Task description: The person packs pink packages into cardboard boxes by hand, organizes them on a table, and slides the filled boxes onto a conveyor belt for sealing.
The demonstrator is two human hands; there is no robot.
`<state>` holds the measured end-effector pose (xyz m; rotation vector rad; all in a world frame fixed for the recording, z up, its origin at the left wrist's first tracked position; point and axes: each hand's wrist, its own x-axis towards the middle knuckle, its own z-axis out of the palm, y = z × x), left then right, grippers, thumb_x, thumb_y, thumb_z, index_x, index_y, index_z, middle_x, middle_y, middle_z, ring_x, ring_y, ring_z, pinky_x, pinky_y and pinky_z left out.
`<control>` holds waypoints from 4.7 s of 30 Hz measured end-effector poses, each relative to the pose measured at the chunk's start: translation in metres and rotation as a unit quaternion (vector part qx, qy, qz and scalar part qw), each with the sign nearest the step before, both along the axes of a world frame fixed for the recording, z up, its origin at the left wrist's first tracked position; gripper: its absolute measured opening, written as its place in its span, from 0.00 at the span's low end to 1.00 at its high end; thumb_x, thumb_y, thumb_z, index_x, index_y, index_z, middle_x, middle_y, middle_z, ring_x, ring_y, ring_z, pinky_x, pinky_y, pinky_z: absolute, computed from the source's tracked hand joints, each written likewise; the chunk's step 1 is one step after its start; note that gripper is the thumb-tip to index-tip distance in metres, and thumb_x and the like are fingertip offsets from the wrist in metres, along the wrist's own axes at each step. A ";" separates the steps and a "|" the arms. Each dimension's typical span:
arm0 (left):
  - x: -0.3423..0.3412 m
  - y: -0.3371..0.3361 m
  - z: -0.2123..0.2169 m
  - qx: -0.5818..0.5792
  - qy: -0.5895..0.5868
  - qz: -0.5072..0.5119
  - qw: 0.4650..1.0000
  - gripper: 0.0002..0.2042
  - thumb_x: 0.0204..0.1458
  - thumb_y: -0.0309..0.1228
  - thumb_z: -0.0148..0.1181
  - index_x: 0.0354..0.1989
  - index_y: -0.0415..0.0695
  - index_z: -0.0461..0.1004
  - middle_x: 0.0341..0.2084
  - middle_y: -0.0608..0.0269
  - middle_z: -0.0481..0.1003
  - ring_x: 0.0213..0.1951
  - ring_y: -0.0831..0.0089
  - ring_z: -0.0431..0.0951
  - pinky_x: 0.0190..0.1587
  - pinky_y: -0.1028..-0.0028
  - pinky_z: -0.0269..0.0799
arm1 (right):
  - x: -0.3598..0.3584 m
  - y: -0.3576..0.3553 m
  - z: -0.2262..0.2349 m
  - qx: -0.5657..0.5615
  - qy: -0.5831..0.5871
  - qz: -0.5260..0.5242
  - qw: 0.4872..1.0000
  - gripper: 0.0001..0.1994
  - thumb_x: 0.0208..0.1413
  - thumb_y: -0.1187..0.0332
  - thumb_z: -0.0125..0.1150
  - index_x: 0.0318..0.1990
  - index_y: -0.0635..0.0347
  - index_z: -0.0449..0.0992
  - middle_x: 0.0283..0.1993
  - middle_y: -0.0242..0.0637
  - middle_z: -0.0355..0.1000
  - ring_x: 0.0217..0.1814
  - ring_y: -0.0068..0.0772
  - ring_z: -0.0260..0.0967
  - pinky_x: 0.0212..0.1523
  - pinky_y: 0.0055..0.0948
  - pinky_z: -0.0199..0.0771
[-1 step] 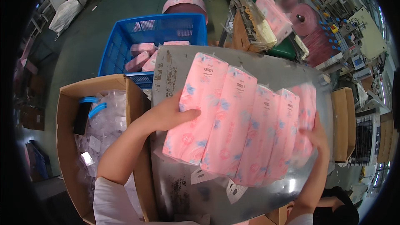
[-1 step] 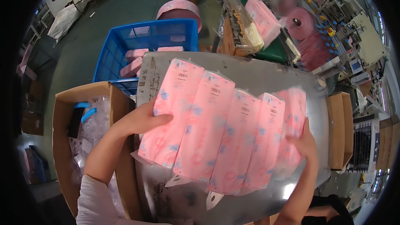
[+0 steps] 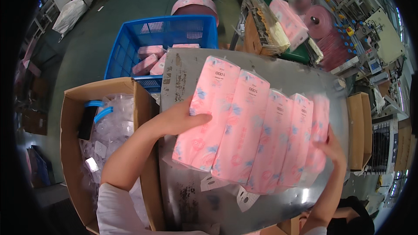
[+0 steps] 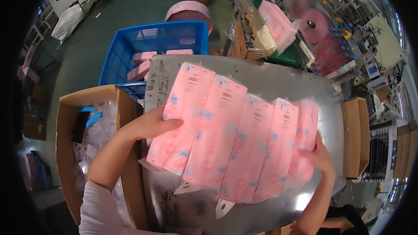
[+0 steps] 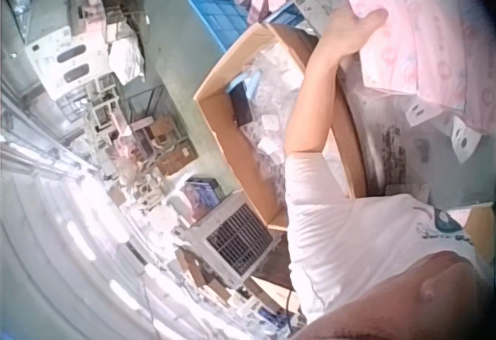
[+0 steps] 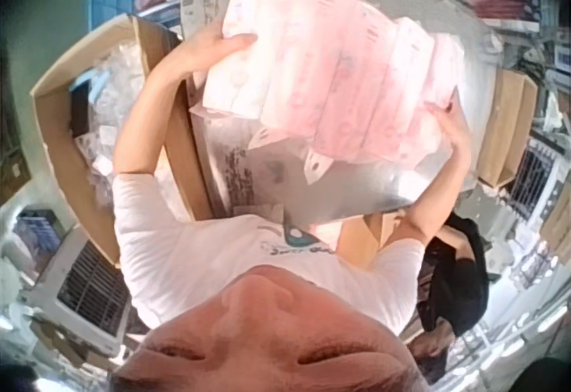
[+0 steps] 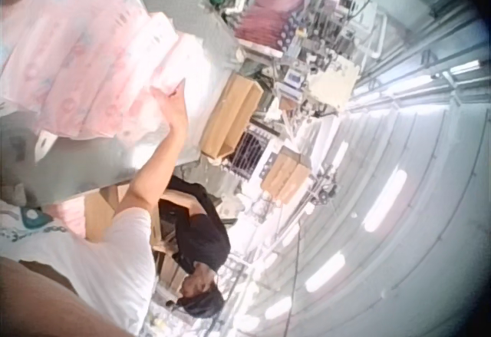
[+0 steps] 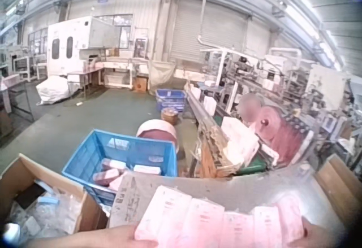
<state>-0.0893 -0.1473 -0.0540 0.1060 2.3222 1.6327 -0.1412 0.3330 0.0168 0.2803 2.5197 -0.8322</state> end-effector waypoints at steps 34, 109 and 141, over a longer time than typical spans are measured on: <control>0.362 0.335 -0.124 0.033 -0.414 -0.531 0.739 0.23 0.43 0.19 0.54 0.53 0.39 0.66 0.46 0.61 0.71 0.48 0.72 0.70 0.51 0.72 0.66 | 0.893 -0.066 -0.137 -0.268 0.105 -0.811 0.509 0.20 0.43 0.77 0.56 0.48 0.63 0.70 0.40 0.34 0.72 0.41 0.32 0.68 0.43 0.31 0.68; 0.511 0.446 -0.170 -0.126 0.040 -0.454 0.881 0.46 0.52 0.36 0.58 0.63 0.29 0.26 0.63 0.30 0.38 0.64 0.44 0.46 0.64 0.59 0.46 | 0.924 0.096 -0.176 -0.052 0.038 -0.928 0.368 0.54 0.29 0.46 0.74 0.62 0.62 0.50 0.64 0.56 0.46 0.61 0.55 0.56 0.56 0.42 0.66; 0.697 0.625 -0.193 -0.246 0.060 -0.906 0.338 0.26 0.53 0.47 0.50 0.53 0.39 0.65 0.40 0.43 0.74 0.44 0.53 0.75 0.47 0.64 0.69 | 1.116 0.293 0.136 0.317 -0.062 -0.466 0.824 0.23 0.53 0.47 0.54 0.45 0.57 0.75 0.38 0.46 0.75 0.42 0.47 0.72 0.46 0.40 0.71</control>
